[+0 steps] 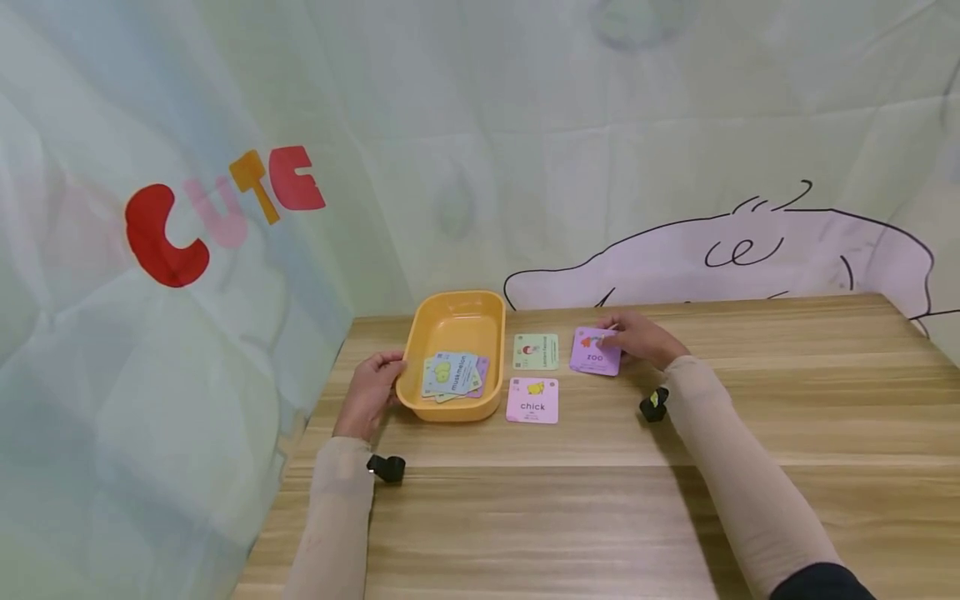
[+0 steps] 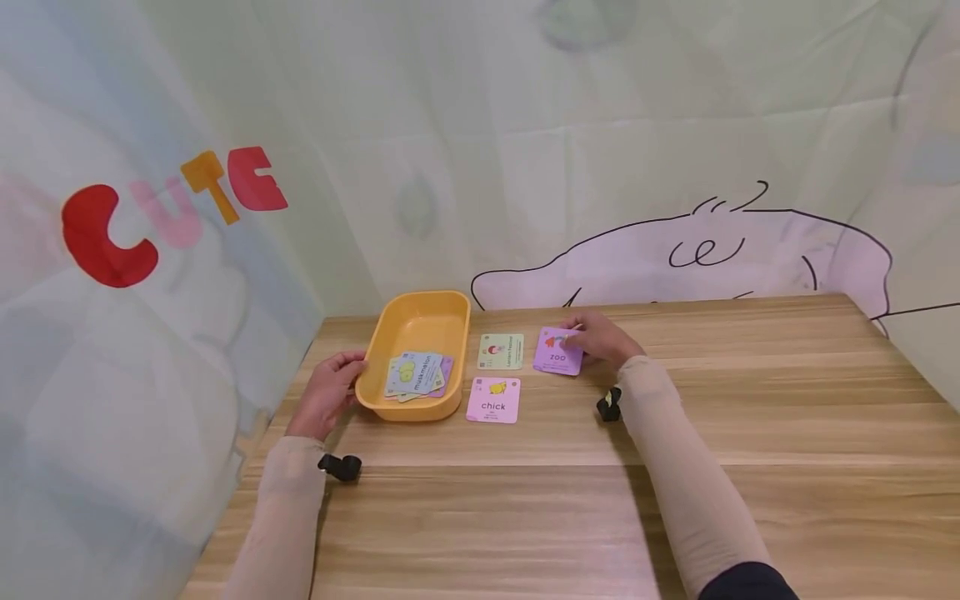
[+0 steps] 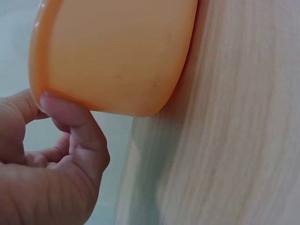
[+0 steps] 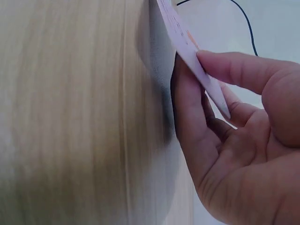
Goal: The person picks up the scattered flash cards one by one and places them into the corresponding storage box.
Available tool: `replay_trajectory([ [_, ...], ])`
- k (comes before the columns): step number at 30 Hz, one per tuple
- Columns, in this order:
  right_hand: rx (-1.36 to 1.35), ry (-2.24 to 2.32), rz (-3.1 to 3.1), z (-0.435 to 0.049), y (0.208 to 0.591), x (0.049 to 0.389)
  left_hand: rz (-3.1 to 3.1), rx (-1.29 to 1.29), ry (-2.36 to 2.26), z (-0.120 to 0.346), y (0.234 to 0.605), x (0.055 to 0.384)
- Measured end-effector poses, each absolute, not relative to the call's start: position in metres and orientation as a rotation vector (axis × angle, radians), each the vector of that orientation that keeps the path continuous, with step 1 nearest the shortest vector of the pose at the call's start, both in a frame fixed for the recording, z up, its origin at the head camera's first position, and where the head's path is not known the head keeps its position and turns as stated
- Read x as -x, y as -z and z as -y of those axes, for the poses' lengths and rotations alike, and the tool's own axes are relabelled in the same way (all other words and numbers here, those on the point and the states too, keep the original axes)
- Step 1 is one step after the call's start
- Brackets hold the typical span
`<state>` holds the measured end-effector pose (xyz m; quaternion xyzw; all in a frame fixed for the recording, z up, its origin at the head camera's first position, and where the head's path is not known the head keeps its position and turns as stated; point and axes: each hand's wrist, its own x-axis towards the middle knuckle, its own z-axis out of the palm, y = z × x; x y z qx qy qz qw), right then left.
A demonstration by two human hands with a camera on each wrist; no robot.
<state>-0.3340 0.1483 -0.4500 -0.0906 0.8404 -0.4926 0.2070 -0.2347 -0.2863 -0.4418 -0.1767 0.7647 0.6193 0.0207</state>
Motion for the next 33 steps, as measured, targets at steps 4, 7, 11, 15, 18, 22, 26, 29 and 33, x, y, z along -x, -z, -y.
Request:
replay_trajectory([
  [4,0.27,1.386,-2.318,-0.148,0.448,0.333,-2.369,0.551,-1.92,0.287,0.442,0.235],
  [7,0.291,1.391,-2.317,-0.148,0.445,0.332,-2.371,0.553,-1.919,0.287,0.442,0.235],
  [11,0.302,1.411,-2.301,-0.147,0.441,0.33,-2.378,0.537,-1.924,0.287,0.44,0.235],
  [15,0.321,1.409,-2.293,-0.146,0.439,0.328,-2.376,0.533,-1.927,0.287,0.44,0.235],
  [18,0.331,1.411,-2.284,-0.146,0.437,0.325,-2.371,0.541,-1.92,0.287,0.44,0.234],
  [22,0.334,1.426,-2.268,-0.144,0.436,0.323,-2.368,0.538,-1.922,0.287,0.44,0.233],
  [26,0.343,1.426,-2.253,-0.142,0.435,0.321,-2.369,0.53,-1.928,0.287,0.44,0.232],
  [29,0.342,1.411,-2.256,-0.141,0.432,0.318,-2.368,0.529,-1.932,0.287,0.441,0.232],
  [33,0.337,1.389,-2.281,-0.138,0.428,0.316,-2.373,0.53,-1.926,0.287,0.441,0.233],
])
